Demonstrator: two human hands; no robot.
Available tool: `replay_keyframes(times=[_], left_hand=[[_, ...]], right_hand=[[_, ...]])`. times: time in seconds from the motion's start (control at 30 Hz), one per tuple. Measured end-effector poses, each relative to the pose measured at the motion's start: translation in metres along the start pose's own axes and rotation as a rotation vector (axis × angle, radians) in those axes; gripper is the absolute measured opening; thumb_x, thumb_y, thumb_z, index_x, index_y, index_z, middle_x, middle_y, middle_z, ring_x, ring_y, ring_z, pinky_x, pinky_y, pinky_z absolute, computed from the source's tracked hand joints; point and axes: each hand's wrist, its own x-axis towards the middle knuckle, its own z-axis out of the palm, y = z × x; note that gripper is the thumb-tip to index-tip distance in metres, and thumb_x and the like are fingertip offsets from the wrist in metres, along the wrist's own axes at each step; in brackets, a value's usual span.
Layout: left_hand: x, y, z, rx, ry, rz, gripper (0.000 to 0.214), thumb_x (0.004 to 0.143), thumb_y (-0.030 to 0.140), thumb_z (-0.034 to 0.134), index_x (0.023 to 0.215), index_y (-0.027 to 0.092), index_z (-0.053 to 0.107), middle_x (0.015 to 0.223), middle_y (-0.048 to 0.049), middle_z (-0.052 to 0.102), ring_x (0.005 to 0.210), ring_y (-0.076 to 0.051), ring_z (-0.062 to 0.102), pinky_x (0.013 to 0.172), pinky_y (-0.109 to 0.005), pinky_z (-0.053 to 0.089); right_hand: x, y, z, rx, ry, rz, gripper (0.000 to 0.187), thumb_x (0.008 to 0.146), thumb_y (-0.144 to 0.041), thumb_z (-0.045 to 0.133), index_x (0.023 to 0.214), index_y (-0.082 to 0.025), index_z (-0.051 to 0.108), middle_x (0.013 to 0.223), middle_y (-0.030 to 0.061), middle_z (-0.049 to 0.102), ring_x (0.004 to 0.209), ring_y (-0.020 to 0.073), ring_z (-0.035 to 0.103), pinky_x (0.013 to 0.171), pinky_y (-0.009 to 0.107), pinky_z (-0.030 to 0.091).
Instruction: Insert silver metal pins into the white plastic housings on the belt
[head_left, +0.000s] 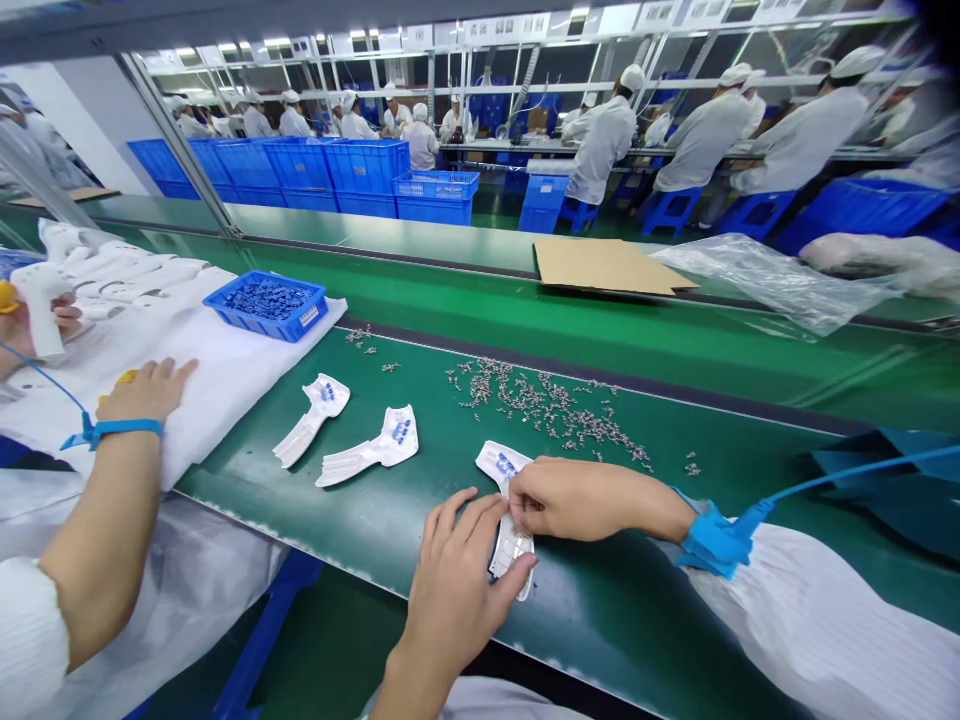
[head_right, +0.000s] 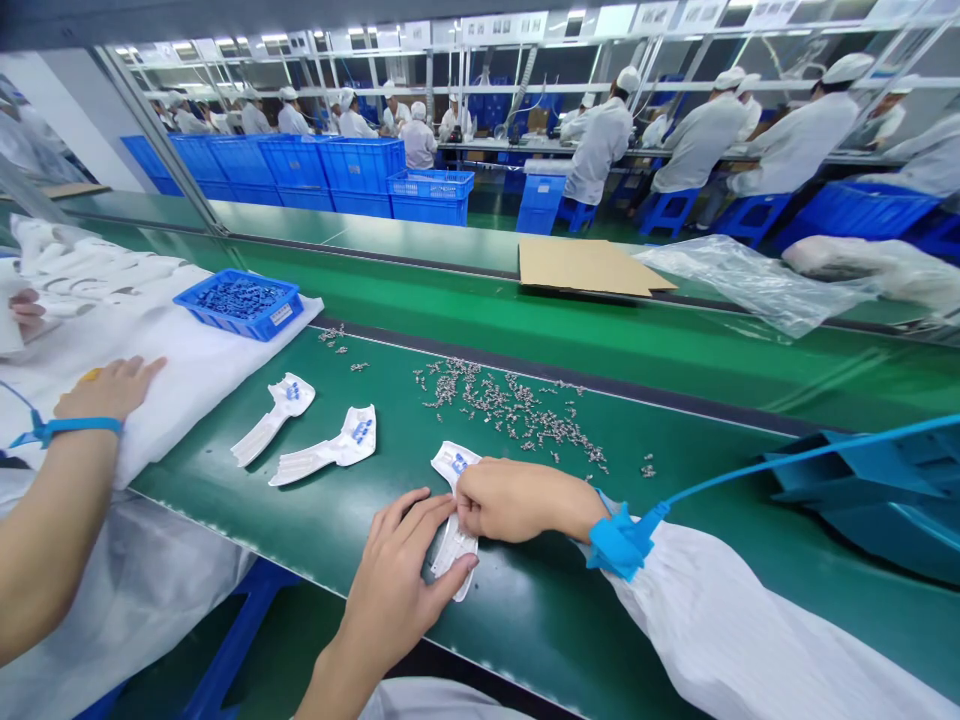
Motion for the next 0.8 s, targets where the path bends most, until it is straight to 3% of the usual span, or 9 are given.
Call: replay_keyframes(times=[0.17, 0.3, 0.5, 0.8], left_hand=[[0.0, -0.001, 0.001, -0.004, 0.007, 0.006, 0.042, 0.09, 0.035, 0.064, 0.129, 0.023, 0.054, 0.131, -0.0049, 0.063, 0.129, -0.029, 0.049, 0.104, -0.049, 0.045], [0.0, -0.001, 0.0, -0.011, 0.023, 0.021, 0.039, 0.09, 0.034, 0.065, 0.126, 0.024, 0.057, 0.128, -0.0059, 0.065, 0.127, -0.028, 0.052, 0.103, -0.048, 0.046], [0.001, 0.001, -0.001, -0.009, 0.019, 0.014, 0.043, 0.09, 0.036, 0.065, 0.129, 0.023, 0.055, 0.129, -0.0067, 0.065, 0.127, -0.029, 0.052, 0.103, -0.049, 0.046], [0.001, -0.001, 0.0, -0.023, 0.009, 0.002, 0.043, 0.091, 0.036, 0.064, 0.131, 0.025, 0.054, 0.132, -0.0048, 0.063, 0.129, -0.028, 0.049, 0.106, -0.049, 0.044]], right_hand=[[0.001, -0.001, 0.002, -0.046, 0.056, 0.037, 0.015, 0.085, -0.019, 0.051, 0.078, -0.019, 0.065, 0.071, 0.001, 0.064, 0.067, 0.0158, 0.054, 0.055, 0.025, 0.032], [0.0, -0.003, 0.001, 0.034, -0.047, -0.038, 0.015, 0.087, -0.018, 0.051, 0.084, -0.018, 0.066, 0.078, 0.0012, 0.066, 0.065, 0.0142, 0.055, 0.055, 0.024, 0.032], [0.0, -0.009, 0.001, -0.127, 0.017, 0.104, 0.018, 0.089, -0.02, 0.049, 0.079, -0.018, 0.064, 0.074, 0.0048, 0.063, 0.075, 0.0206, 0.056, 0.057, 0.027, 0.032], [0.0, -0.026, 0.005, -0.235, 0.044, 0.232, 0.02, 0.095, -0.022, 0.05, 0.096, -0.016, 0.069, 0.093, 0.012, 0.069, 0.083, 0.026, 0.064, 0.057, 0.029, 0.03]])
